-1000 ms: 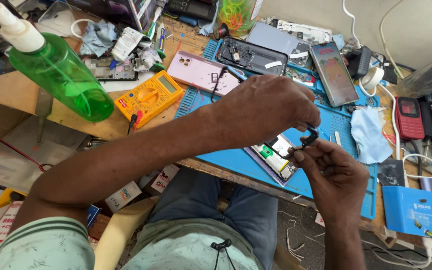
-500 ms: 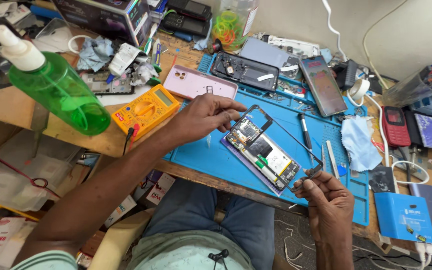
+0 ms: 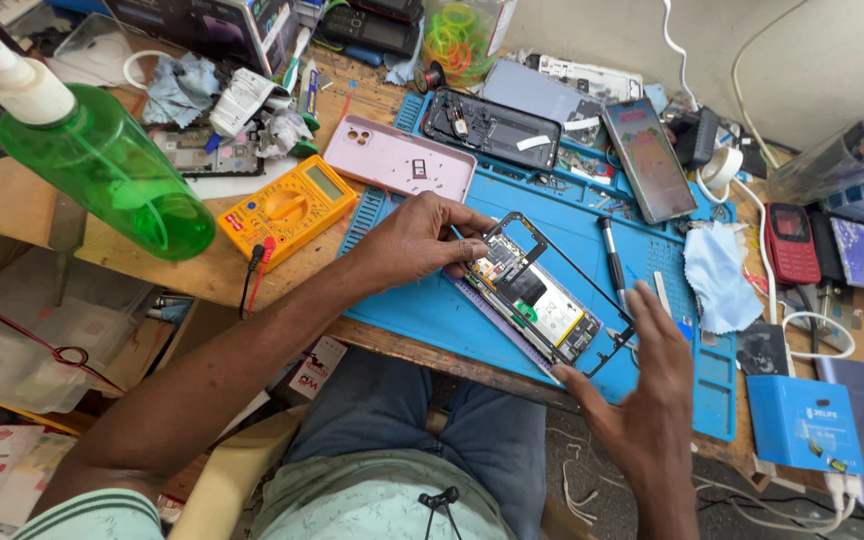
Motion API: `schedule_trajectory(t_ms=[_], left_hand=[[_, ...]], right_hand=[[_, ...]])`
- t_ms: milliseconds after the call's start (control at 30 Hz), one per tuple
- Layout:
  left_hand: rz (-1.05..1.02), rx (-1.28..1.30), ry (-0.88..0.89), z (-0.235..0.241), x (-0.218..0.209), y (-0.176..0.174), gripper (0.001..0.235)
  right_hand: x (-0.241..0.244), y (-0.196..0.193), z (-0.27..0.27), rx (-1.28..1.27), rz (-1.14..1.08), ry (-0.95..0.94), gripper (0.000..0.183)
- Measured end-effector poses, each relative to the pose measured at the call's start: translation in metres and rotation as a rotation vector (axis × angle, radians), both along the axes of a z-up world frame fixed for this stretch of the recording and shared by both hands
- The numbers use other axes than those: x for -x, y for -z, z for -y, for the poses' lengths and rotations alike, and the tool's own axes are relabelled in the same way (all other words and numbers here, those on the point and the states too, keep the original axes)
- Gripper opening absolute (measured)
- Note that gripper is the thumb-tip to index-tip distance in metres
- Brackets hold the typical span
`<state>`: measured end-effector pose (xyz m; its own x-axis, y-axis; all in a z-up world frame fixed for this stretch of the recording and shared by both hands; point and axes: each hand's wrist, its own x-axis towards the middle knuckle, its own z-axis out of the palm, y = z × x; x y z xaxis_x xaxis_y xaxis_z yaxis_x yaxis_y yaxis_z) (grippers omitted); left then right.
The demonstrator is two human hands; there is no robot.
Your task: The person works on a disassembled smartphone, using a screwdriver to remove screws and a cloth to wipe the back cover. They connect a charging cable to the device, then continue to remove screws and handle internal components on a cluttered workbench.
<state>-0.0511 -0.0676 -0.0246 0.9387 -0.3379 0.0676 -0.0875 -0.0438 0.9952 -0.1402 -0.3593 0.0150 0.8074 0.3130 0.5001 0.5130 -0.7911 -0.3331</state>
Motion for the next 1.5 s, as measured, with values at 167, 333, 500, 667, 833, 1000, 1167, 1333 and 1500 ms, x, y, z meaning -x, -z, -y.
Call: schedule_trajectory(t_ms=[167, 333, 500, 667, 833, 1000, 1167, 1333, 1500], left_hand=[[0.010, -0.033, -0.003, 0.002, 0.004, 0.002, 0.038], [0.112, -0.358, -0.127, -0.004, 0.015, -0.008, 0.035], [0.478, -0.438, -0.236, -0.012, 0.032, -0.011, 0.033], [0.669, -0.505, -0.279, -0.013, 0.042, -0.007, 0.037], [0.669, -0.429, -0.369, -0.016, 0.055, -0.012, 0.041], [0.235, 0.223, -0.418, 0.006, 0.090, -0.014, 0.043], [0.094, 0.657, -0.473, 0.038, 0.115, -0.007, 0.046], [0.080, 0.715, -0.514, 0.039, 0.122, -0.005, 0.051], [-0.009, 0.808, -0.505, 0.053, 0.124, -0.005, 0.061]], right_hand=[[-0.010, 0.001, -0.007, 0.100, -0.137, -0.048, 0.096], [-0.014, 0.005, -0.002, -0.010, -0.265, -0.026, 0.092], [-0.022, 0.013, -0.002, 0.007, -0.298, -0.065, 0.094], [-0.025, 0.017, -0.005, 0.022, -0.351, -0.026, 0.094], [-0.028, 0.016, -0.008, 0.125, -0.273, -0.070, 0.091], [-0.031, 0.016, -0.009, 0.184, -0.303, -0.060, 0.090], [-0.029, 0.016, -0.012, 0.090, -0.286, -0.081, 0.090], [-0.027, 0.018, -0.012, 0.095, -0.273, -0.048, 0.093], [-0.034, 0.024, -0.008, -0.002, -0.309, 0.002, 0.096]])
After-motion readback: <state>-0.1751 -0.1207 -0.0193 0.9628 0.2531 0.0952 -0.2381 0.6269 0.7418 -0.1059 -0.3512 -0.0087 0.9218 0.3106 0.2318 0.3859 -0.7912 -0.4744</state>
